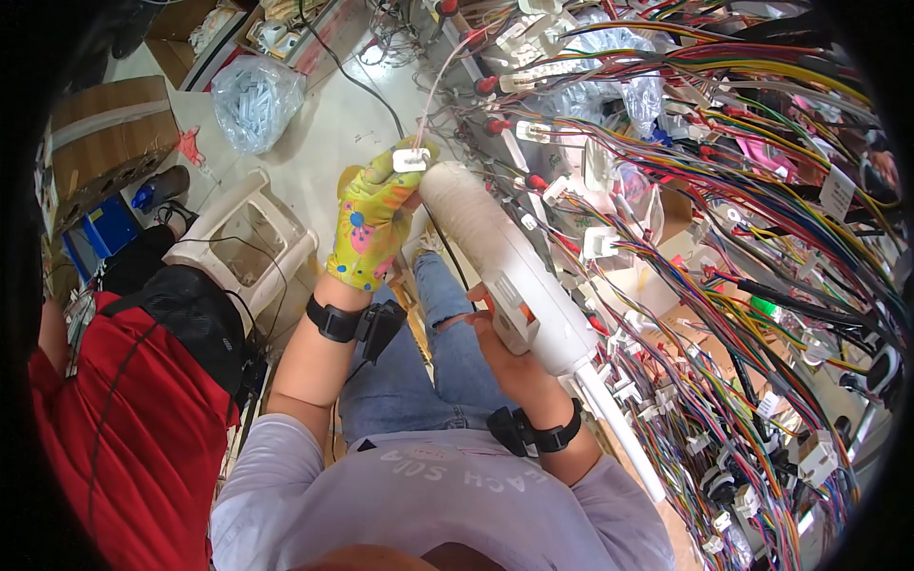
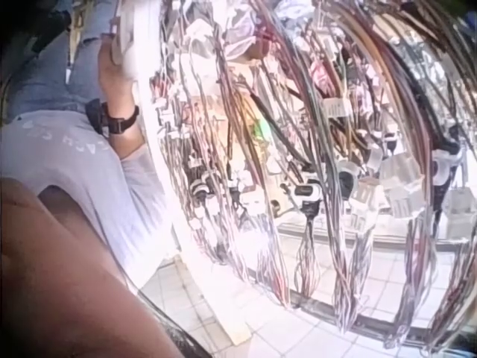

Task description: The person selects a connector from a rack of wire harnesses and applies glue to it using a glue gun, repeating this process for several other connectors.

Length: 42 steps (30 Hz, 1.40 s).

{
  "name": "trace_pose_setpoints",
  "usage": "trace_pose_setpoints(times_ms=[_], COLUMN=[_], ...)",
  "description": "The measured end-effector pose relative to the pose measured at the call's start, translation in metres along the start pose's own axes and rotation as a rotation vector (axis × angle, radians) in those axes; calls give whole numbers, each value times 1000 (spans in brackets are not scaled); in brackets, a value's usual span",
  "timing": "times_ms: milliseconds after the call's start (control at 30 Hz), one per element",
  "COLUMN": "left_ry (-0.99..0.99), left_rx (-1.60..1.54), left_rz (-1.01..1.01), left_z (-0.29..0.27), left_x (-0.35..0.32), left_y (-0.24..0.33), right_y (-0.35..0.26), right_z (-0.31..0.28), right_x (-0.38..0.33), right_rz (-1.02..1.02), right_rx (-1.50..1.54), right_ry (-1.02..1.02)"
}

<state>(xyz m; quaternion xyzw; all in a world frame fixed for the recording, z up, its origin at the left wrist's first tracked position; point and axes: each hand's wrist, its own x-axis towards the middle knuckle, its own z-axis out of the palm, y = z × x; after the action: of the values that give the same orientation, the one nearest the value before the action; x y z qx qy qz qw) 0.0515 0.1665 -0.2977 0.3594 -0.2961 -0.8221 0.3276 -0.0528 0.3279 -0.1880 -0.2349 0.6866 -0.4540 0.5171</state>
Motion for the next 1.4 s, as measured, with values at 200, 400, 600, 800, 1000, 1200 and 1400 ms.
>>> trace_pose_setpoints(times_ms=[200, 400, 600, 800, 1000, 1200, 1400], left_ry=[39, 197, 241, 185, 179, 170, 145], left_rx=[-166, -542, -494, -419, -405, -393, -407], left_rz=[-81, -353, -468, -482, -488, -509, -498], left_z=[-4, -9, -15, -22, -16, -24, -24], left_x=[-1, 5, 8, 8, 9, 12, 11], left_y=[-7, -13, -17, -21, -17, -22, -23], right_y=[-1, 6, 13, 15, 10, 14, 14], right_z=[0, -2, -2, -4, -4, -3, -3], right_x=[0, 2, 1, 1, 3, 1, 2], right_rz=[63, 28, 17, 61, 56, 58, 62], right_rx=[43, 1, 31, 24, 8, 25, 6], right_ry=[9, -31, -16, -18, -29, -9, 5])
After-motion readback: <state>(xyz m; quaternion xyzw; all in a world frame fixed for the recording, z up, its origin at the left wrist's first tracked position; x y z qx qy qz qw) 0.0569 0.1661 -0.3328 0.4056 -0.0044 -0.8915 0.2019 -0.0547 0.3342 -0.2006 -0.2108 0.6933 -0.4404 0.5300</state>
